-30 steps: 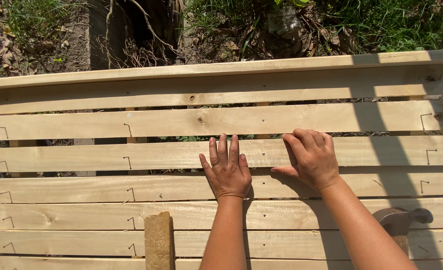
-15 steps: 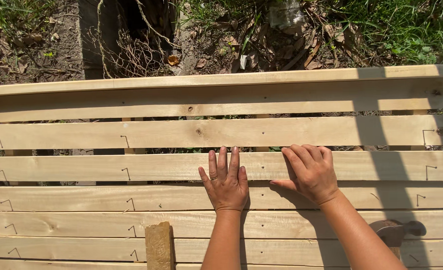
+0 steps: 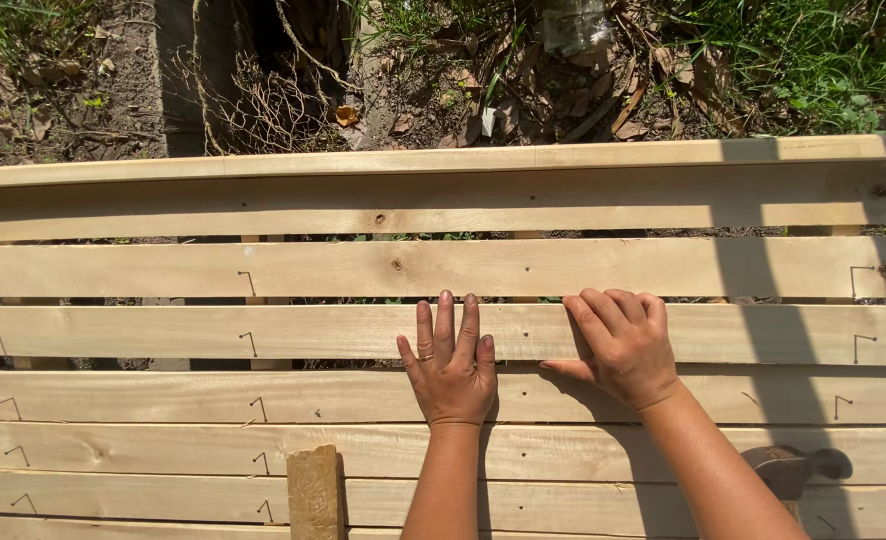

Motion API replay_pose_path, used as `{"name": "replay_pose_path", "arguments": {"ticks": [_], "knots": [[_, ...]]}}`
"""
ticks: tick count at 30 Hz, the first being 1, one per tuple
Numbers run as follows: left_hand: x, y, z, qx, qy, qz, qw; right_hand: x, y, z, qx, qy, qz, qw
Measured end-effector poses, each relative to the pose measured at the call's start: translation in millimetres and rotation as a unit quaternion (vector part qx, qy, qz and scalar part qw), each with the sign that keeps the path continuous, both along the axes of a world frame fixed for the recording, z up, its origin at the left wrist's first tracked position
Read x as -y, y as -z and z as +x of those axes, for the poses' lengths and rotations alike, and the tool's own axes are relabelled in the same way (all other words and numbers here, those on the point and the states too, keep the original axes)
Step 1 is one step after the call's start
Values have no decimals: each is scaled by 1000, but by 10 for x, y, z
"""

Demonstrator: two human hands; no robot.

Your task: The person hammers nails into a frame of horizontal wooden slats outdoors, using a claw hammer to drive protruding nails flush into the boards. They press on the slats to hold them steady, reposition a small wood block, and work along different sections of the slatted panel.

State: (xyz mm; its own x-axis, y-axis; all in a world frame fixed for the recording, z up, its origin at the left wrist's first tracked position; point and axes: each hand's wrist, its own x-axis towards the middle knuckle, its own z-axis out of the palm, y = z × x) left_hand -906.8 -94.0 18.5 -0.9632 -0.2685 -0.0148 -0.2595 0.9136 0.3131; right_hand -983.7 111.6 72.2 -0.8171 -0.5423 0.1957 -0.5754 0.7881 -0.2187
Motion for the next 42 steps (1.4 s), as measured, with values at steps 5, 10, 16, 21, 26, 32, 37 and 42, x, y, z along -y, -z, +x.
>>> {"name": "replay_pose_path", "arguments": {"ticks": [5,10,16,21,26,32,37,42], "knots": [[-4,-54,-34,-10,-1,-3,1000,12,18,-3,33,14,-13,999],[-1,-46,-45,-5,-3,-2,1000,-320,-117,799,13,169,-65,983],[-4,-23,-26,-1,2,-7,1000,-1278,54,2354,62,517,-72,850],[-10,-41,-33,9,4,-15,1000,-1579,157,2243,263,628,-243,691],[-3,-89,-52,16,8,-26,1000,-1016,-195,2193,283,447,-378,760],[4,-161,-97,29,6,-7,1000,-26,-131,1680,329,270,-258,867],[12,-158,-107,40,5,-11,999,26,-216,1597,372,412,-374,743],[28,-139,-105,55,12,-6,998,-163,-145,1775,342,395,-406,750]]}}
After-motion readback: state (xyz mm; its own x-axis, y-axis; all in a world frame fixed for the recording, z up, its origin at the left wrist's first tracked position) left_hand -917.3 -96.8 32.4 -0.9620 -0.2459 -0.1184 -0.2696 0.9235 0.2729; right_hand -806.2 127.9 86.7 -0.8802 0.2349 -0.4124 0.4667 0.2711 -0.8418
